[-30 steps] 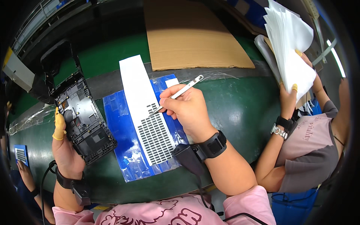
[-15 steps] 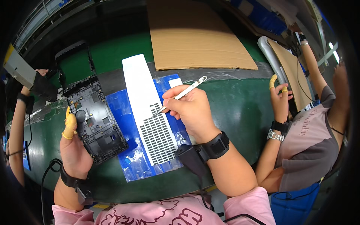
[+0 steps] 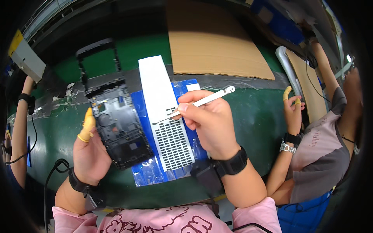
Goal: Assembling plastic internal components and checking fits for electronic or mechanical device casings at a factory workbench.
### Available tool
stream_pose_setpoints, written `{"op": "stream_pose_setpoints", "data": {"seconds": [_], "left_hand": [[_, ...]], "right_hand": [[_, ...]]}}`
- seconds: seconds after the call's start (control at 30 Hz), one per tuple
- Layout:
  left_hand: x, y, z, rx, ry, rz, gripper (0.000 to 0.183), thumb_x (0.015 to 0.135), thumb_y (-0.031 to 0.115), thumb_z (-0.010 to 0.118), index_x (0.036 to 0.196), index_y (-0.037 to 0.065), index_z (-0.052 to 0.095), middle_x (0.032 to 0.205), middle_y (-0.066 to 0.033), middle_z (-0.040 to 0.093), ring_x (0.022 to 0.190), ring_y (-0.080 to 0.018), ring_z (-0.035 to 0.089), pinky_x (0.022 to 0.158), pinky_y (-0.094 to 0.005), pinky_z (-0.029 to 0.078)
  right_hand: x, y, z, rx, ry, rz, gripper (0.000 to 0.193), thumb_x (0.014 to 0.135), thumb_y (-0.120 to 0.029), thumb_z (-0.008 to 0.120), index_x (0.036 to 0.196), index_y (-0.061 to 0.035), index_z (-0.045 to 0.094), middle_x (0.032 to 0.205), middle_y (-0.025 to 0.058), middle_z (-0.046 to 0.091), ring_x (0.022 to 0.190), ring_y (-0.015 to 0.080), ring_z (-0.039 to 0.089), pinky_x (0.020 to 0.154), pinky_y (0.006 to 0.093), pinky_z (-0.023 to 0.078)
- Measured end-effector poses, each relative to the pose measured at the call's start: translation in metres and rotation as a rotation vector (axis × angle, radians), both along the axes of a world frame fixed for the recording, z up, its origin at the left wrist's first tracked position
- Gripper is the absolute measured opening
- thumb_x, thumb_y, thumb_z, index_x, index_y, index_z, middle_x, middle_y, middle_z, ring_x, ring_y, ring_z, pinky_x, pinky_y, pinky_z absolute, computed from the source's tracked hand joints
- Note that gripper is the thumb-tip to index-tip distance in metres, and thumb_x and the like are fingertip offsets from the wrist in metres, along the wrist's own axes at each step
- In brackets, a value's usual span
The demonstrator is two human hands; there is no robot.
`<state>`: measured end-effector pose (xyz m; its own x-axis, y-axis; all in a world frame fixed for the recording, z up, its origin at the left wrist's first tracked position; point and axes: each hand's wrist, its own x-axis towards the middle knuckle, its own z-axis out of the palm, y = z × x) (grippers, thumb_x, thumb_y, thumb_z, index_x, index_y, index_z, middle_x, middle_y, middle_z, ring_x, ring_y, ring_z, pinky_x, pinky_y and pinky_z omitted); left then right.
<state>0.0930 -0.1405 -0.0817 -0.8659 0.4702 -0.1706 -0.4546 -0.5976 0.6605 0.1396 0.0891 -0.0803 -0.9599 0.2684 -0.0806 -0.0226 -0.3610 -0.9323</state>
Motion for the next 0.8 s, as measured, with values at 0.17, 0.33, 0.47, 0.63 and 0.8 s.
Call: {"op": "stream_pose_setpoints", "data": {"seconds": [0.17, 0.33, 0.47, 0.63, 0.8], "left_hand": [[0.01, 0.007, 0.002, 0.074, -0.115, -0.041, 0.032, 0.091, 0.02, 0.046, 0.12, 0.011, 0.038, 0.114, -0.0065, 0.051, 0.098, -0.0175, 0.054, 0.087, -0.0342, 0.046], [0.015, 0.008, 0.0, 0.075, -0.116, -0.121, 0.036, 0.091, 0.018, 0.044, 0.125, 0.011, 0.034, 0.117, -0.0073, 0.05, 0.103, -0.018, 0.053, 0.087, -0.0346, 0.046], [0.016, 0.008, 0.004, 0.056, -0.126, -0.184, 0.04, 0.092, 0.018, 0.043, 0.129, 0.012, 0.031, 0.12, -0.0081, 0.048, 0.104, -0.0184, 0.052, 0.088, -0.0356, 0.045], [0.017, 0.005, 0.004, 0.055, -0.141, -0.189, 0.044, 0.092, 0.017, 0.042, 0.133, 0.012, 0.026, 0.124, -0.0087, 0.044, 0.108, -0.0193, 0.051, 0.09, -0.0369, 0.044], [0.018, 0.004, 0.001, 0.071, -0.111, -0.196, 0.046, 0.092, 0.016, 0.043, 0.134, 0.012, 0.025, 0.125, -0.0087, 0.044, 0.109, -0.0194, 0.05, 0.091, -0.0367, 0.044]], "right_hand": [[0.017, -0.04, 0.01, -0.061, 0.063, 0.119, 0.018, 0.077, -0.001, 0.063, 0.095, 0.002, 0.058, 0.082, 0.0078, 0.062, 0.068, 0.0078, 0.057, 0.057, 0.0181, 0.044], [0.019, -0.051, 0.006, -0.068, 0.05, 0.149, 0.018, 0.078, 0.001, 0.062, 0.095, 0.0024, 0.058, 0.088, 0.0079, 0.061, 0.072, 0.0082, 0.058, 0.06, 0.019, 0.046], [0.019, -0.049, 0.002, -0.047, 0.058, 0.127, 0.018, 0.078, 0.0, 0.062, 0.095, 0.0023, 0.058, 0.084, 0.0063, 0.061, 0.069, 0.0077, 0.057, 0.059, 0.0181, 0.045], [0.017, -0.049, 0.002, -0.048, 0.056, 0.131, 0.017, 0.078, 0.001, 0.062, 0.095, 0.0018, 0.058, 0.081, 0.0054, 0.06, 0.067, 0.0073, 0.056, 0.058, 0.0176, 0.045], [0.018, -0.05, 0.003, -0.023, 0.035, 0.124, 0.017, 0.078, 0.001, 0.062, 0.094, 0.0014, 0.058, 0.081, 0.0054, 0.06, 0.067, 0.0072, 0.056, 0.058, 0.0178, 0.045]]}}
